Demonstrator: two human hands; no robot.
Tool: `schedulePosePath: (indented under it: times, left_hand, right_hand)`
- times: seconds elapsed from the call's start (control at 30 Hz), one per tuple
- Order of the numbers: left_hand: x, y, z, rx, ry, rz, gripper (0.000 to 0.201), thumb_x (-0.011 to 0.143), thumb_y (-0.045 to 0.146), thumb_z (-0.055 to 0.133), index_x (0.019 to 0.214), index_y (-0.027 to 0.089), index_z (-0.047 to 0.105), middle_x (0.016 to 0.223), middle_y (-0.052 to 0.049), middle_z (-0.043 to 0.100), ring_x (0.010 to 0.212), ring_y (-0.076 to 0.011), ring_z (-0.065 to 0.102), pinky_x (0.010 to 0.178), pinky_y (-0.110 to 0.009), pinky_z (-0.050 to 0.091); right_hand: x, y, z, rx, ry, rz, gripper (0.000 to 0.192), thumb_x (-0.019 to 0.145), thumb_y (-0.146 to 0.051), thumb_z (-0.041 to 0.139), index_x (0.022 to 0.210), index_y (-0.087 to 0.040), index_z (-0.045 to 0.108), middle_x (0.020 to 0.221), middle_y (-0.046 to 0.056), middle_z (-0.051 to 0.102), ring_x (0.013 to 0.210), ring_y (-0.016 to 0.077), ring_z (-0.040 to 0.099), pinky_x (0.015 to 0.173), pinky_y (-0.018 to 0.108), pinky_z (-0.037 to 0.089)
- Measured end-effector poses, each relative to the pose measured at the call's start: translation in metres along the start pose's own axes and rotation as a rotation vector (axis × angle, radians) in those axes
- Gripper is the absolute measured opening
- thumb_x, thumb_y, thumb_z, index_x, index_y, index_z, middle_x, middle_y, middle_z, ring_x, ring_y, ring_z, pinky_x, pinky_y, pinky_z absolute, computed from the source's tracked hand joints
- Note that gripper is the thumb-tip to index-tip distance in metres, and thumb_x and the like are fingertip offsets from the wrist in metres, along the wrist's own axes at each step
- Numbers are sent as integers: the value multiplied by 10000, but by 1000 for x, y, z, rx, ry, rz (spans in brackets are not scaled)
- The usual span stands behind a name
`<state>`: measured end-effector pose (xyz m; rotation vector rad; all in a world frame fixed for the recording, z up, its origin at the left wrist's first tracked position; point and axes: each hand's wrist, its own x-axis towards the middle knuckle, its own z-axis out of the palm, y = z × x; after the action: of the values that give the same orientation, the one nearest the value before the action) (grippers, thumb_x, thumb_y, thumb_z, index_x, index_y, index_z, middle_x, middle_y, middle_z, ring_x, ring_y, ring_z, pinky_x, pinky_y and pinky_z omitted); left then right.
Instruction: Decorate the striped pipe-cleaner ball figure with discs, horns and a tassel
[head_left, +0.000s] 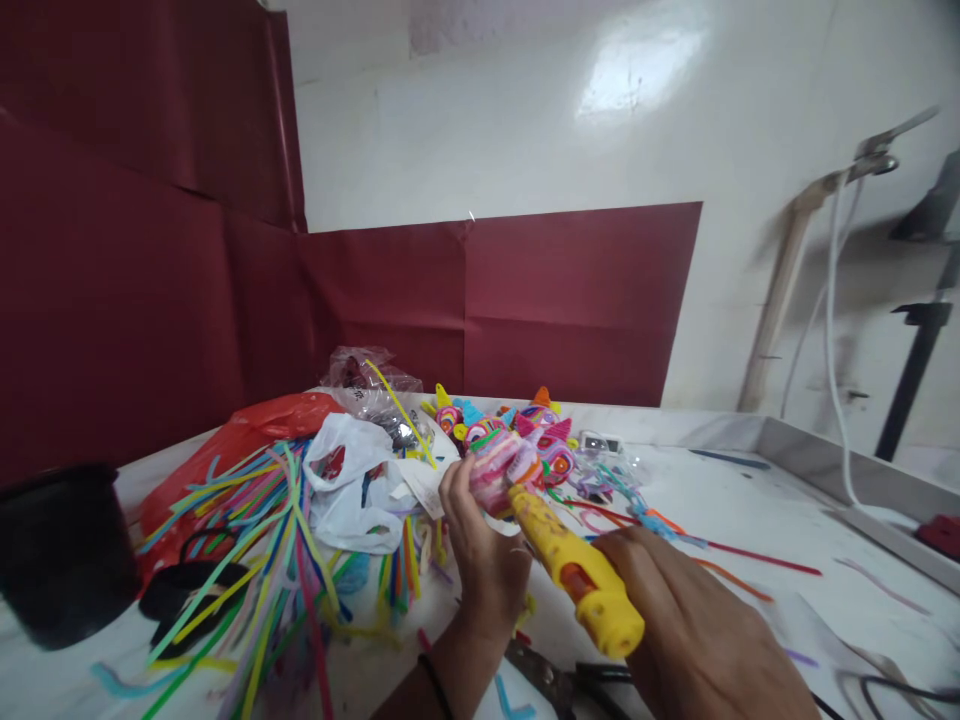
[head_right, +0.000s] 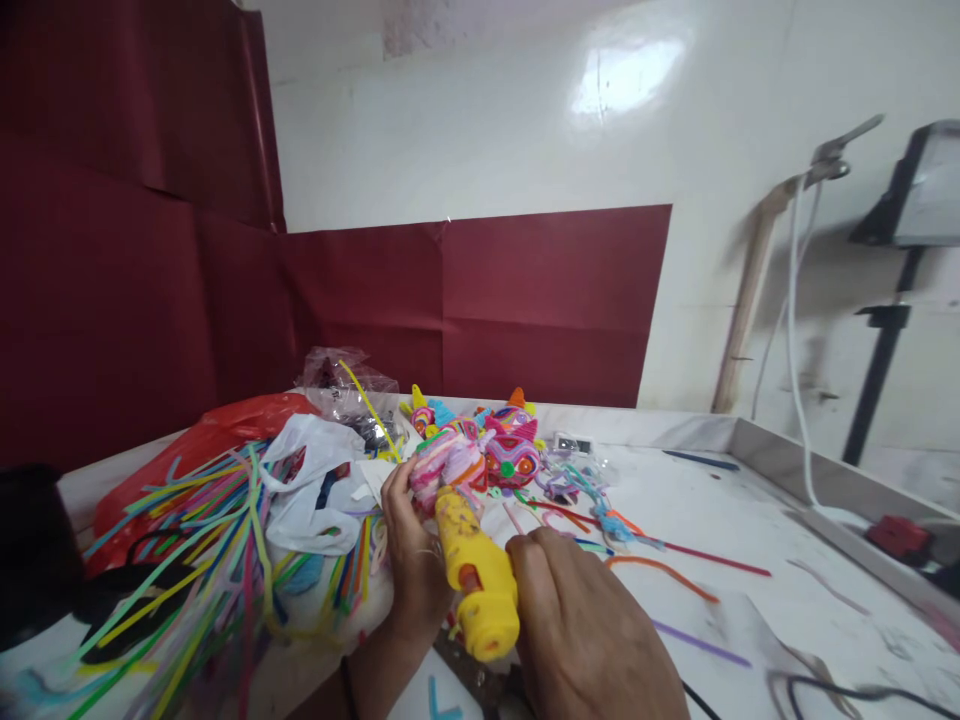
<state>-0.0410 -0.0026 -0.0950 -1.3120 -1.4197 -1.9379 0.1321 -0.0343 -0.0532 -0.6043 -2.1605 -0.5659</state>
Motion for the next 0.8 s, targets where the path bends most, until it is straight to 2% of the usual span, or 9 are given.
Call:
schedulePosePath:
  times: [0.17, 0.37, 0.47, 0.63, 0.8]
  left_hand:
    - [-1, -1, 0, 16, 3, 21, 642, 751, 92, 575, 1366, 168, 405, 1283, -164, 515, 1229, -293, 509, 1023, -444, 444]
    - [-1, -1, -1, 9, -14, 25, 598, 801, 131, 574, 1369, 175, 394, 1289, -164, 501, 1243, -294, 488, 1032, -446, 424]
    - [-1, -1, -2, -14, -27, 16, 637, 775, 139, 590, 1379, 184, 390, 1298, -161, 492, 1250, -306, 480, 1038, -458, 418]
    - [0, -1, -2, 9, -3, 21, 700, 708, 97, 626, 1366, 187, 404, 1294, -159, 504, 1236, -306, 501, 1025, -455, 439]
    - [1, 1, -1, 11, 13, 16, 650, 726, 105, 593, 1350, 164, 423, 1271, -167, 527, 1211, -300, 525, 1011, -452, 458]
  right_hand:
    - [-2, -1, 1, -12, 6, -5, 191, 969, -138, 355, 1033, -198, 524, 826, 56, 602, 664, 199, 591, 584, 289, 485]
    - [-3, -3, 2, 42, -63, -16, 178, 977, -140, 355, 978, -218, 516, 823, 46, 593, 686, 207, 590, 586, 294, 477]
    - [-3, -3, 1, 27, -71, -15, 178, 972, -132, 366, 1004, -215, 520, 843, 49, 600, 704, 211, 596, 599, 296, 482]
    - [-2, -2, -1, 16, -45, 4, 144, 952, -148, 399, 1015, -205, 515, 813, 40, 588, 659, 202, 589, 589, 295, 476]
    - [0, -1, -2, -28, 12, 1, 182, 934, -123, 386, 1028, -199, 522, 818, 46, 598, 666, 203, 602, 591, 290, 470]
